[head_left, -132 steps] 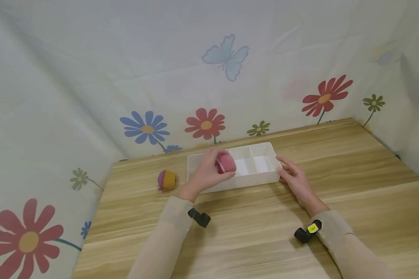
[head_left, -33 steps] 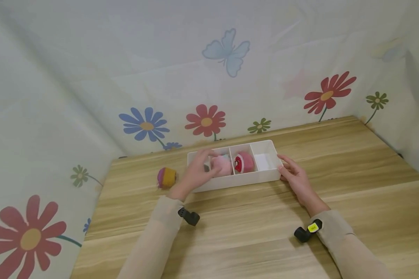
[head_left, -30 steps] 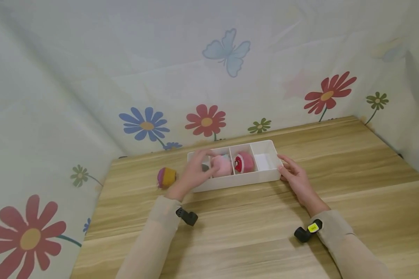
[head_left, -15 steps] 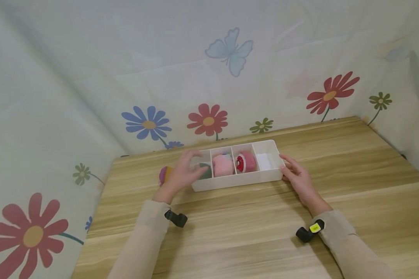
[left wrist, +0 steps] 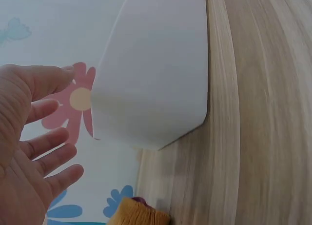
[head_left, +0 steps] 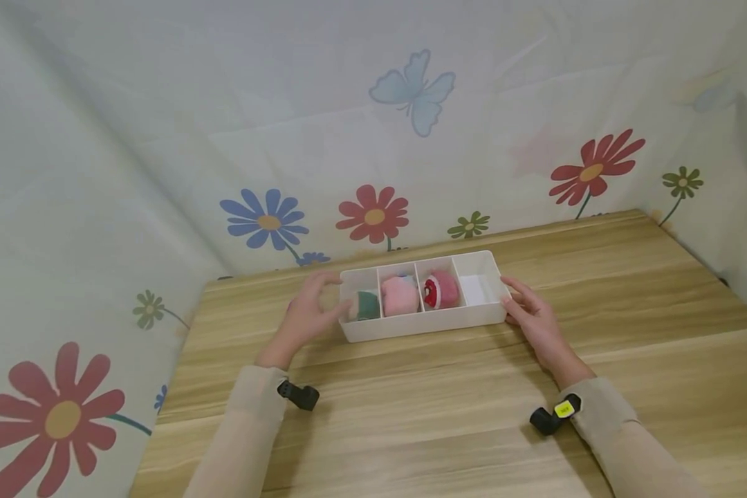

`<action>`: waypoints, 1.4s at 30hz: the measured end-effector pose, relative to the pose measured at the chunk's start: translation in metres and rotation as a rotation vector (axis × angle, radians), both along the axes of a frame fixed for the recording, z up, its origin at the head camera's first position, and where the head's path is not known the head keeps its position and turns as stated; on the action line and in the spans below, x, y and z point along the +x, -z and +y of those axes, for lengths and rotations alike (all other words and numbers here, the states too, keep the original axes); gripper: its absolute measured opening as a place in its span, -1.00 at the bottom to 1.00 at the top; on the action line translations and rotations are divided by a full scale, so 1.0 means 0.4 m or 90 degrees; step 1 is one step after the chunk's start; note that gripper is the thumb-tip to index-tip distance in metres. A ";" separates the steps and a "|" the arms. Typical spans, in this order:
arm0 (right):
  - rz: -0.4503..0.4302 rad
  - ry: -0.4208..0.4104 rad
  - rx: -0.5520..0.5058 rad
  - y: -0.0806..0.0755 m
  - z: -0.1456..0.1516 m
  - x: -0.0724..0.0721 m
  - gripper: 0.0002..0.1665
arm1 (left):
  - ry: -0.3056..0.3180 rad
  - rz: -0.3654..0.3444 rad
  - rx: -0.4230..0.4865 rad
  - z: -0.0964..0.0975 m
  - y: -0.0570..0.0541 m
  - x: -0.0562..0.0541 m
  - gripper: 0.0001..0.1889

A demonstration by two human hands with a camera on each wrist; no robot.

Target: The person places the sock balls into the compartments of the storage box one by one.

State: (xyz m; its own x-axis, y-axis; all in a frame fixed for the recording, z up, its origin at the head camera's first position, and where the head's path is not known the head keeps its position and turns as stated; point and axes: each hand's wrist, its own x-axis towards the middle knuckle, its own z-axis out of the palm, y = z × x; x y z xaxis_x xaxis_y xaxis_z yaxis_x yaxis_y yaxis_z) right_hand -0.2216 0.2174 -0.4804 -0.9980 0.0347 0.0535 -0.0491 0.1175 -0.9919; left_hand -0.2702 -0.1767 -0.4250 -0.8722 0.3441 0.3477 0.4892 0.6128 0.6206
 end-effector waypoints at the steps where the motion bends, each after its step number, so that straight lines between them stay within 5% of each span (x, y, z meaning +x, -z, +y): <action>1: -0.001 0.000 0.000 0.000 0.000 0.000 -0.34 | 0.001 0.002 0.001 -0.005 0.002 0.001 -0.53; 13: 0.004 0.000 -0.004 0.010 -0.001 0.000 -0.35 | -0.025 0.014 -0.028 -0.071 0.018 0.004 -0.55; 26: -0.002 0.006 0.001 0.003 -0.001 -0.004 -0.35 | -0.037 0.003 0.015 -0.122 0.035 -0.005 -0.58; 42: -0.007 0.002 0.004 0.000 0.001 -0.002 -0.34 | -0.047 0.007 -0.027 -0.165 0.085 -0.026 -0.55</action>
